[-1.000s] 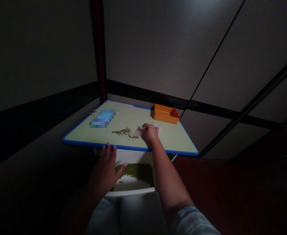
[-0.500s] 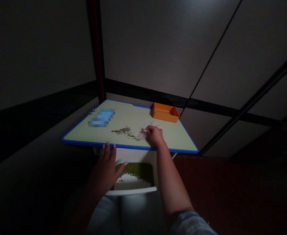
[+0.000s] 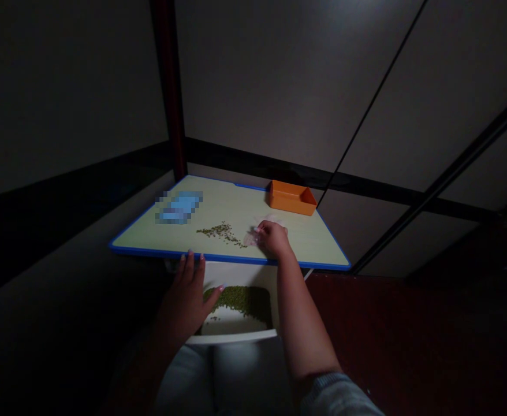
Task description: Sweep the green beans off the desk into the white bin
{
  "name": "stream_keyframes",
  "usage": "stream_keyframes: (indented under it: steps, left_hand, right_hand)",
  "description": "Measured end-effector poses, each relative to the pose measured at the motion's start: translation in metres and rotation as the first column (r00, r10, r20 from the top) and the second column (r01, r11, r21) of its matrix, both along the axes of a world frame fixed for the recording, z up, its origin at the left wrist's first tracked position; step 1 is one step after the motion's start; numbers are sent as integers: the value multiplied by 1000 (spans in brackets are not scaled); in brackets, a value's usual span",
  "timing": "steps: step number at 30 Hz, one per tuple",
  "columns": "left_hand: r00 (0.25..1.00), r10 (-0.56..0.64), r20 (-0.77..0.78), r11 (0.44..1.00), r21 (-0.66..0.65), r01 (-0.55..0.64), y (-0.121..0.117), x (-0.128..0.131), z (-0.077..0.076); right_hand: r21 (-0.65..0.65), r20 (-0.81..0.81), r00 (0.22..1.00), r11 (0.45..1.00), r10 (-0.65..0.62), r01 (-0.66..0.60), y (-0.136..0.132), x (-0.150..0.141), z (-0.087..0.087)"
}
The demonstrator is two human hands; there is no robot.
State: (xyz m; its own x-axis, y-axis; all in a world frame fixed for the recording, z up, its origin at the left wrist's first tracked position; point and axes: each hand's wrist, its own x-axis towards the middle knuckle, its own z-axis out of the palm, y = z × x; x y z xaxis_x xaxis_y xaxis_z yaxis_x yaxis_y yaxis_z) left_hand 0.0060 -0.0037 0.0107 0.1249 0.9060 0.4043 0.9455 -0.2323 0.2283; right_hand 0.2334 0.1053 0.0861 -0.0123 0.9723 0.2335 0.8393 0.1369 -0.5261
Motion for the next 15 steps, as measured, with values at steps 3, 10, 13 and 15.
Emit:
stream_keyframes:
  steps: [3, 10, 13, 15]
  left_hand:
    - [1000, -7, 3, 1000, 2, 7, 0, 0, 0]
    - [1000, -3, 1, 1000, 14, 3, 1, 0, -1]
    - [1000, 0, -4, 1000, 10, 0, 1, 0, -1]
    - [1000, 1, -8, 1000, 10, -1, 1, 0, -2]
  right_hand:
    - [-27, -14, 1000, 1000, 15, -15, -1, 0, 1]
    - [-65, -83, 995, 997, 47, -52, -6, 4, 1]
    - [-78, -150, 985, 993, 80, -93, -4, 6, -4]
    - [-85, -225, 967, 986, 120, -143, -2, 9, -10]
